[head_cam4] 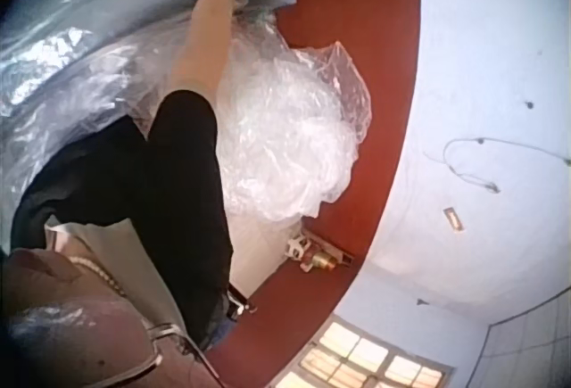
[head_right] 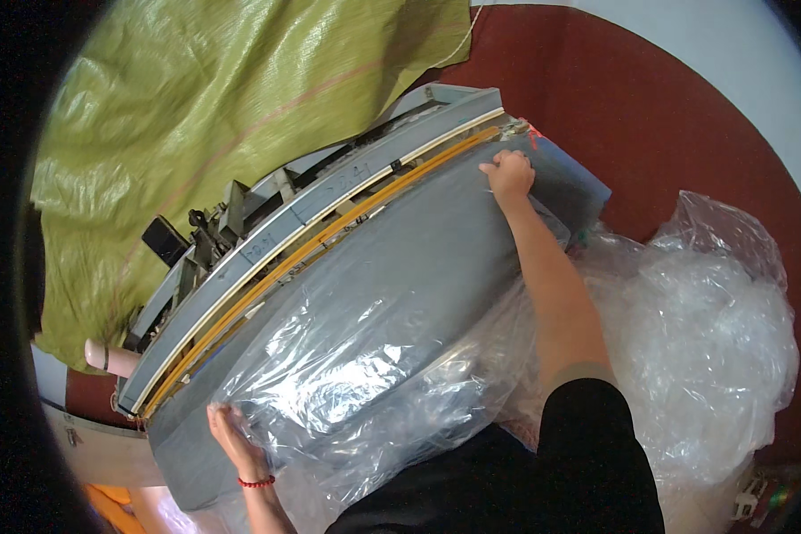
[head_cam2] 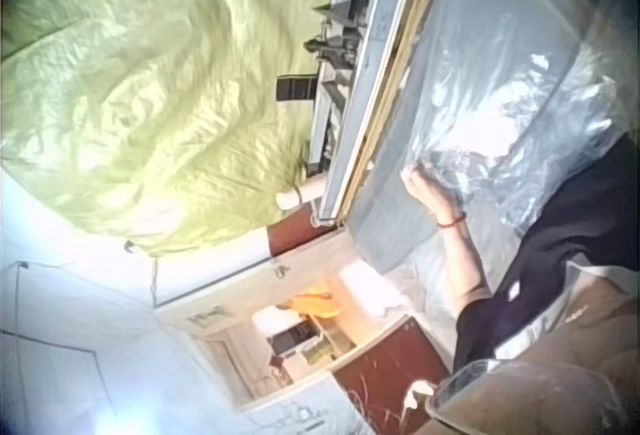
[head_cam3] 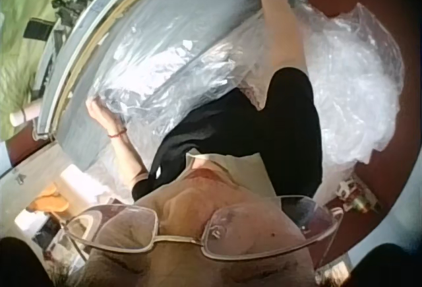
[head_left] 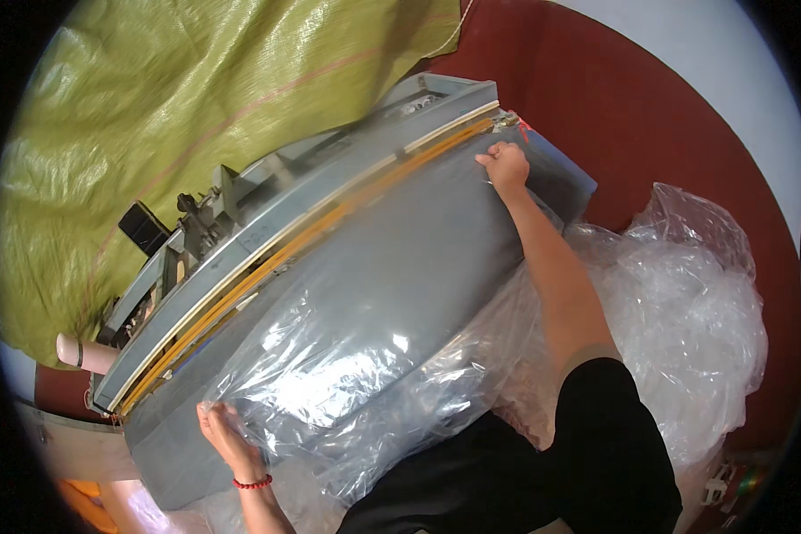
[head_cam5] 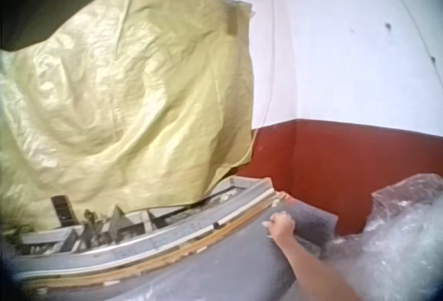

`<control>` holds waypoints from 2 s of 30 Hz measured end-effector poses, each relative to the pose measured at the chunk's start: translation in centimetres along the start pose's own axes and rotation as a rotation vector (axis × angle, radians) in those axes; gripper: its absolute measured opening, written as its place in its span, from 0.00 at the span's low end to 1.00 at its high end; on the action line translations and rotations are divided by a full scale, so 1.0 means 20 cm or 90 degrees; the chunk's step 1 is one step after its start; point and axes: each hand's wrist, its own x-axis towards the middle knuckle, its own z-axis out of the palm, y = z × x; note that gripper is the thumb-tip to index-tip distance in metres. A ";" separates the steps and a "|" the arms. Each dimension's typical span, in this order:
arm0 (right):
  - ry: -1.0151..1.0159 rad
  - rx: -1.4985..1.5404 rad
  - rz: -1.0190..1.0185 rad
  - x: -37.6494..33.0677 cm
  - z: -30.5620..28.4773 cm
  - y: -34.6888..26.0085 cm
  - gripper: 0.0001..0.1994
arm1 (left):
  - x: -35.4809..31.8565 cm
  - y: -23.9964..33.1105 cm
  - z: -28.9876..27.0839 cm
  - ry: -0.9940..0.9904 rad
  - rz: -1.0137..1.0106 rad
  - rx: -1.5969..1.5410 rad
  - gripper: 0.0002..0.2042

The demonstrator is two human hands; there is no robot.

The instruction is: The recorder is handling and smoothing a large sheet of plastic film on a manufacturing machine.

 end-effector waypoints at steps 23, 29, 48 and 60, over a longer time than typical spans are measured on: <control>-0.066 -0.161 -0.102 -0.12 -0.04 -0.22 0.12 | -0.19 0.31 -0.89 -0.800 -0.198 0.958 0.20; -0.066 -0.198 -0.089 0.01 0.10 -0.06 0.12 | 0.01 0.76 -1.89 -0.344 -0.277 1.518 0.09; -0.010 -0.130 -0.120 0.20 0.06 0.47 0.13 | 0.04 0.18 -1.26 -0.088 0.148 0.977 0.25; -0.126 0.493 0.028 0.22 -0.21 0.63 0.14 | 0.21 0.07 -1.15 0.091 0.345 0.920 0.10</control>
